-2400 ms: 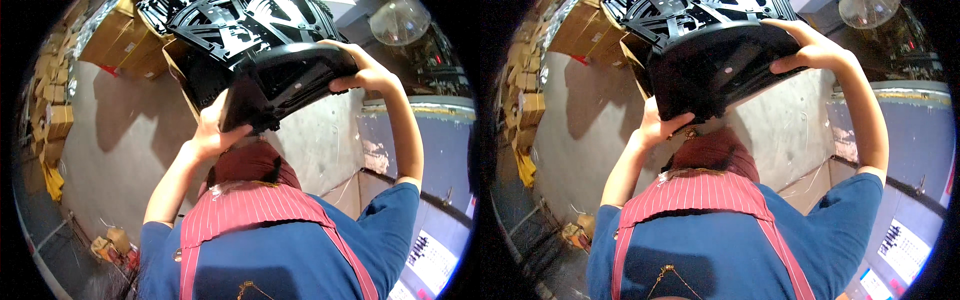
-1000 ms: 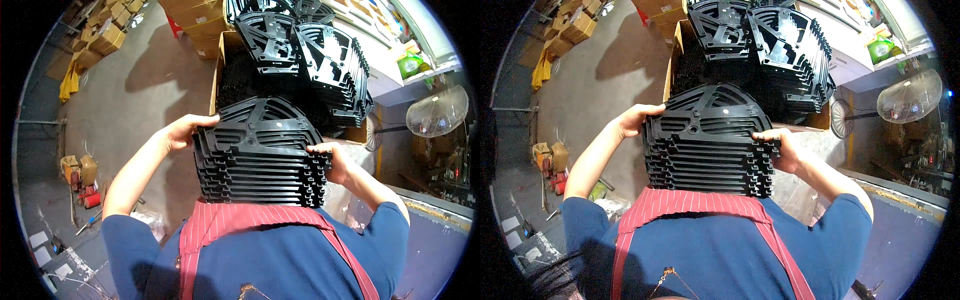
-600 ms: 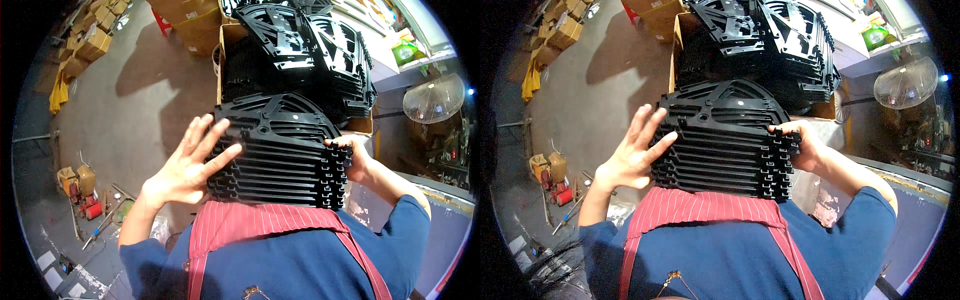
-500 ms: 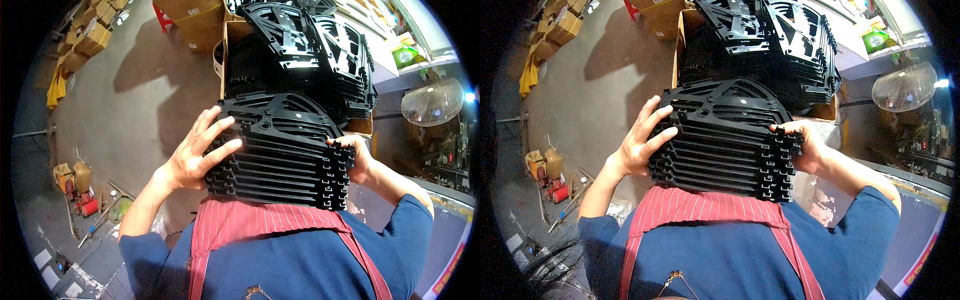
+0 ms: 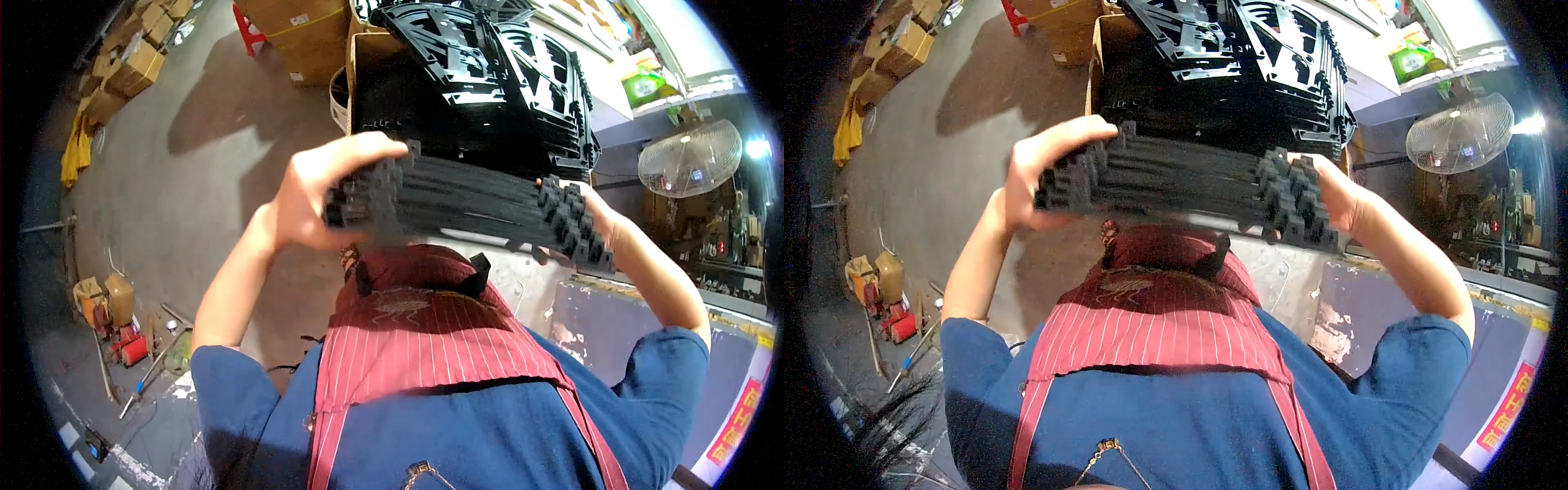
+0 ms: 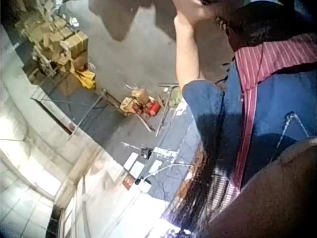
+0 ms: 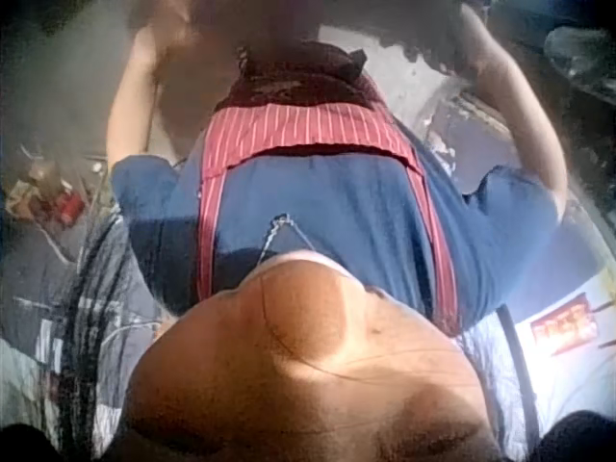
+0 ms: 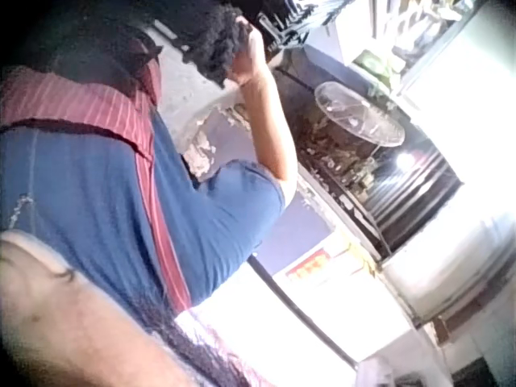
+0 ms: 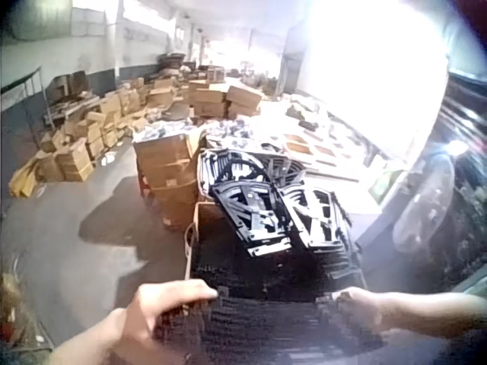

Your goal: The person picks up stacks of black plastic parts from a table and places them into cardboard boxes. They then separate a stack of parts on the table, arranging them individually.

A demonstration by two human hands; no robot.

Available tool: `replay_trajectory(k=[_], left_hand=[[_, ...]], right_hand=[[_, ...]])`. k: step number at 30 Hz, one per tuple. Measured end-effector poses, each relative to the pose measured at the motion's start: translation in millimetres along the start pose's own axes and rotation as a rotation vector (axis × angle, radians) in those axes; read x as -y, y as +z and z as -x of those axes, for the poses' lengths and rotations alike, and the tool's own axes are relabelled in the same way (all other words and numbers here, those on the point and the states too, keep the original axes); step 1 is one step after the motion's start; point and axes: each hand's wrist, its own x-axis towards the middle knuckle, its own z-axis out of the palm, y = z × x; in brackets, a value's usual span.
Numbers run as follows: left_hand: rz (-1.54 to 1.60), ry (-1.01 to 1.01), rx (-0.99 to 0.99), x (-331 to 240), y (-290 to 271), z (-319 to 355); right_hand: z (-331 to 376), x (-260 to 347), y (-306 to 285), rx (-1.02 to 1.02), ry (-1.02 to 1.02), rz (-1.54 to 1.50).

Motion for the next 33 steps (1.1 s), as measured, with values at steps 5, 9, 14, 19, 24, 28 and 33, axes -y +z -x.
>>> replay_trajectory(k=[5, 9, 14, 19, 24, 28, 33], left_hand=[[0.082, -0.182, -0.129, 23, -1, -5], [0.172, -0.333, -0.258, 33, 8, 24], [0.199, -0.4, -0.294, 24, 17, 23], [0.216, -0.326, -0.271, -3, 12, 0], [0.356, -0.244, -0.251, 0, 45, -37], [0.561, -0.401, -0.334, 57, 90, -8], [0.56, -0.576, -0.348, 69, 103, -4]], right_hand=[[-5, 42, -47, -0.145, -0.234, 0.787], [-43, 37, -37, 0.172, -0.803, 0.66], [-69, -4, 0, -0.104, -1.115, 0.74], [-41, -14, 29, -0.65, -1.367, 0.808], [40, 3, 44, -0.597, -1.59, 0.78], [25, 45, 48, -0.723, -1.426, 1.154], [-6, 71, 32, -0.7, -1.241, 1.219]])
